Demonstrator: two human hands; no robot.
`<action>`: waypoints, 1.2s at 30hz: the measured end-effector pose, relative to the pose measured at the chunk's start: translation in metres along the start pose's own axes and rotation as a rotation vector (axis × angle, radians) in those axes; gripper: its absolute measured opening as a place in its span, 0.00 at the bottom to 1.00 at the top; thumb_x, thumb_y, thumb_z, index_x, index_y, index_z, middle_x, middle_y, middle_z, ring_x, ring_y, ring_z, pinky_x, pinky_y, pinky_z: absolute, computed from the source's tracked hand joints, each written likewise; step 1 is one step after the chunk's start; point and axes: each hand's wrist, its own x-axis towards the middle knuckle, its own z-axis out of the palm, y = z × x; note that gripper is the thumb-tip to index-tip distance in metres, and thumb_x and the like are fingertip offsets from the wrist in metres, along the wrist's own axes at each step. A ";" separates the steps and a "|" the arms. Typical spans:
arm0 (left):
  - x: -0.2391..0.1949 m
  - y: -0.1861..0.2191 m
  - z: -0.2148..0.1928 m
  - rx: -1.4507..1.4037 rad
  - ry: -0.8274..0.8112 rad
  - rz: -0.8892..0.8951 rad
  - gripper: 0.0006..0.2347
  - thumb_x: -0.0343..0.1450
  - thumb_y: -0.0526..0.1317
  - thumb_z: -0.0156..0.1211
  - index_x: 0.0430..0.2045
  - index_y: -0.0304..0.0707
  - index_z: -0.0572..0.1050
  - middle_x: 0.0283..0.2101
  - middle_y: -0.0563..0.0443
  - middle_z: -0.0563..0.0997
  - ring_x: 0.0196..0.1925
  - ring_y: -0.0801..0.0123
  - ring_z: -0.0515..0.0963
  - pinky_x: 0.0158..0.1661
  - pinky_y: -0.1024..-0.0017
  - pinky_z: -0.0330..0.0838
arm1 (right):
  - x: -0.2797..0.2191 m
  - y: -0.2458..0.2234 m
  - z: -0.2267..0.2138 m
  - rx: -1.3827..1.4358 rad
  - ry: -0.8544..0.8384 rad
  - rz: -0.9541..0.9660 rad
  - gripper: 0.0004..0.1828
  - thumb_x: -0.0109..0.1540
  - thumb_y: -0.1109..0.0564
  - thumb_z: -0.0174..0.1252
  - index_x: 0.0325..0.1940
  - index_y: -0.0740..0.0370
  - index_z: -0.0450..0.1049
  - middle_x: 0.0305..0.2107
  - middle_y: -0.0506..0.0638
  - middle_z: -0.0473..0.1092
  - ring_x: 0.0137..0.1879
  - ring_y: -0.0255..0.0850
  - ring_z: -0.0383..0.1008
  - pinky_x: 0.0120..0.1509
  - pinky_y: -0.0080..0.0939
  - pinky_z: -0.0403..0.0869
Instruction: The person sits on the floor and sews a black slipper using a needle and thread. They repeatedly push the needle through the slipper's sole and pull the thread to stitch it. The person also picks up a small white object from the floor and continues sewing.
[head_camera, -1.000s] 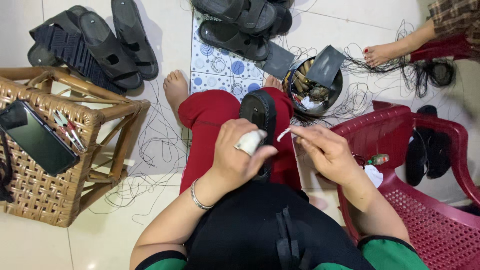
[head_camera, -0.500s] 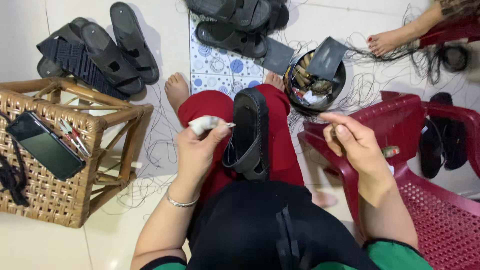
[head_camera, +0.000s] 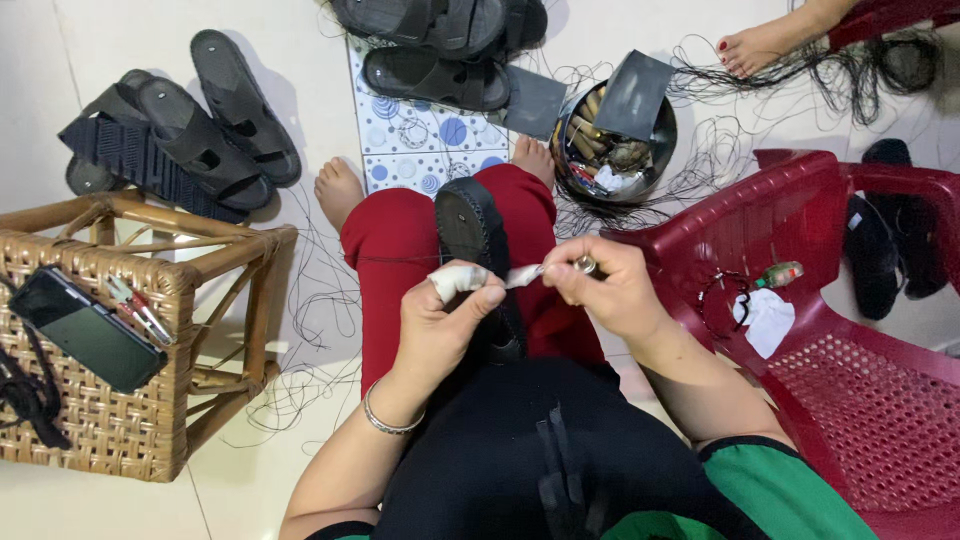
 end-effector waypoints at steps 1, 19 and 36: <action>0.002 0.004 0.000 -0.003 -0.004 -0.002 0.03 0.67 0.35 0.72 0.28 0.35 0.84 0.29 0.48 0.84 0.34 0.68 0.82 0.41 0.69 0.76 | 0.000 -0.001 -0.005 -0.003 0.004 0.002 0.03 0.61 0.66 0.64 0.37 0.71 0.80 0.12 0.49 0.68 0.18 0.30 0.64 0.24 0.27 0.67; 0.010 -0.002 -0.050 0.210 0.364 0.012 0.05 0.70 0.32 0.70 0.36 0.32 0.83 0.34 0.44 0.84 0.37 0.69 0.80 0.44 0.70 0.75 | 0.028 0.037 -0.151 -0.610 0.306 0.108 0.15 0.76 0.65 0.50 0.67 0.68 0.75 0.28 0.59 0.71 0.28 0.42 0.72 0.30 0.41 0.71; 0.055 0.038 -0.034 0.704 -0.323 -0.097 0.47 0.62 0.47 0.76 0.72 0.32 0.50 0.75 0.22 0.50 0.40 0.35 0.84 0.40 0.37 0.78 | 0.032 -0.034 -0.003 -0.975 -0.388 -0.386 0.15 0.67 0.56 0.58 0.57 0.46 0.81 0.34 0.53 0.76 0.36 0.50 0.79 0.39 0.47 0.77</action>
